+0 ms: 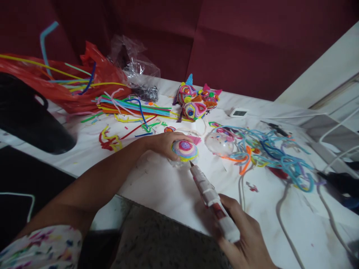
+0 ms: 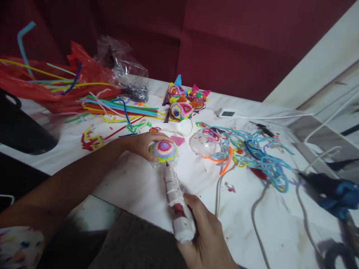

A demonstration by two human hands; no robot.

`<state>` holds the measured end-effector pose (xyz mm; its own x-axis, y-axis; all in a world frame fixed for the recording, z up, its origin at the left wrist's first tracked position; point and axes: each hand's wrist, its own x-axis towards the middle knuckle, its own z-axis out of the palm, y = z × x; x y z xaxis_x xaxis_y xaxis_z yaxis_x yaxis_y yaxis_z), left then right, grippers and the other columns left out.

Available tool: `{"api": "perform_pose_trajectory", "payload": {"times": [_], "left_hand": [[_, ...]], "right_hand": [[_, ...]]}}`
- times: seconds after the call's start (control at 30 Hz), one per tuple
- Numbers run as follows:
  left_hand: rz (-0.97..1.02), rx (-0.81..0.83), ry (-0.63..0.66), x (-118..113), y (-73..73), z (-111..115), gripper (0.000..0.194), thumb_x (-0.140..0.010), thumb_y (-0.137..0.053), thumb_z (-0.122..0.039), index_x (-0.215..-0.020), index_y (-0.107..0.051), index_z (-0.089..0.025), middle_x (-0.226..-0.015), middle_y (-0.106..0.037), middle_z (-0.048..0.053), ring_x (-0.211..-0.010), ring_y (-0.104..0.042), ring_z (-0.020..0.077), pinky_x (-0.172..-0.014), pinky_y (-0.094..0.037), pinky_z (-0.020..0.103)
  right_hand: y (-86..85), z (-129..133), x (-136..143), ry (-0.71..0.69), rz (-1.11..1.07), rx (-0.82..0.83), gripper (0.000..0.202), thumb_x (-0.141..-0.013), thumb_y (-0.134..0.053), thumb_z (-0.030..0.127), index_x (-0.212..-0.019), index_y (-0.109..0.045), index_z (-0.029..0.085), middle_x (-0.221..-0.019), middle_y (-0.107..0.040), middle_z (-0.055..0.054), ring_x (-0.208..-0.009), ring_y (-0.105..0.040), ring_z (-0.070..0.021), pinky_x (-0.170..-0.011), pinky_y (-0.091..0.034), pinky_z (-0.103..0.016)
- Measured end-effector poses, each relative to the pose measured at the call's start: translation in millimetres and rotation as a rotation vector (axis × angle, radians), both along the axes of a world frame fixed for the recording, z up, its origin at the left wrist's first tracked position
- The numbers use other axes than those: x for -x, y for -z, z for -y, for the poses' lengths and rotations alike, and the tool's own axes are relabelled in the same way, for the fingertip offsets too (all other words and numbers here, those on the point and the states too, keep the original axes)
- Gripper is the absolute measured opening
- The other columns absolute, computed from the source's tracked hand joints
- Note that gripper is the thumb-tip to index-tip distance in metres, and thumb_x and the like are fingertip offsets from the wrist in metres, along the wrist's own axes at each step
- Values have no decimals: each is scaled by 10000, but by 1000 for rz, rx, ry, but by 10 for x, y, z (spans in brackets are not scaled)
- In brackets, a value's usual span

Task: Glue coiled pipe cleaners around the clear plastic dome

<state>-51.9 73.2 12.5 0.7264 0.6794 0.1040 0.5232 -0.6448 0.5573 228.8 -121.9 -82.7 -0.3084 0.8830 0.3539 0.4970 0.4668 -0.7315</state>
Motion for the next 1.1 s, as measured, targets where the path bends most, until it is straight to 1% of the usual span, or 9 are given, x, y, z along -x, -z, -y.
{"api": "perform_pose_trajectory", "payload": {"times": [0.1, 0.17, 0.33, 0.53, 0.63, 0.8, 0.97, 1.1], "left_hand": [[14, 7, 14, 0, -6, 4, 696, -535, -719, -259, -1184, -469, -214, -1227, -544, 54, -1119, -529, 226, -939, -404, 276], [18, 8, 20, -2, -10, 6, 693, -535, -719, -253, -1181, -470, -215, -1231, -543, 55, -1120, -529, 229, -943, -403, 284], [25, 18, 21, 0, -13, 9, 700, -535, -731, -254, -1183, -471, -205, -1228, -541, 57, -1115, -531, 219, -944, -399, 267], [30, 9, 39, 3, 6, -2, 705, -535, -728, -225, -1187, -460, -206, -1225, -540, 52, -1112, -529, 204, -941, -403, 274], [31, 13, 41, 4, 11, -8, 710, -531, -730, -216, -1187, -457, -207, -1226, -537, 48, -1115, -525, 197, -946, -398, 275], [24, 17, 47, 5, 4, -14, 708, -530, -730, -211, -1184, -459, -205, -1217, -539, 48, -1108, -527, 196, -943, -402, 277], [14, 3, 56, 3, 0, -23, 710, -531, -729, -208, -1185, -453, -203, -1214, -543, 51, -1109, -527, 206, -940, -408, 288], [8, -5, 55, 2, 2, -23, 714, -528, -733, -201, -1185, -454, -202, -1218, -542, 51, -1113, -525, 210, -942, -407, 287]], "right_hand": [[9, 4, 9, 2, 26, -40, 317, -1230, -566, 471, -1444, -735, 310, -1041, -836, -48, -808, -775, -247, -776, -667, -324], [12, 9, 13, 6, 39, -54, 321, -1230, -567, 478, -1464, -724, 325, -1017, -824, -37, -785, -760, -245, -789, -675, -330], [4, 32, 34, 21, 56, -54, 308, -1230, -559, 482, -1410, -740, 308, -962, -801, -32, -722, -723, -237, -747, -667, -325], [-12, 50, 76, 57, 68, -73, 372, -1258, -521, 561, -1371, -744, 286, -933, -781, -26, -699, -703, -232, -756, -682, -340], [-11, 46, 90, 53, 63, -76, 385, -1266, -511, 564, -1353, -744, 270, -941, -782, -33, -718, -721, -236, -749, -674, -341], [-15, 41, 96, 53, 83, -90, 384, -1279, -496, 575, -1366, -732, 285, -955, -784, -28, -730, -730, -238, -745, -668, -341], [-13, 49, 98, 44, 75, -71, 381, -1282, -509, 545, -1380, -752, 267, -1013, -812, -63, -792, -785, -263, -787, -679, -363], [-22, 52, 101, 69, 70, -59, 393, -1288, -498, 539, -1384, -763, 265, -1005, -817, -63, -826, -808, -270, -809, -685, -362]]}}
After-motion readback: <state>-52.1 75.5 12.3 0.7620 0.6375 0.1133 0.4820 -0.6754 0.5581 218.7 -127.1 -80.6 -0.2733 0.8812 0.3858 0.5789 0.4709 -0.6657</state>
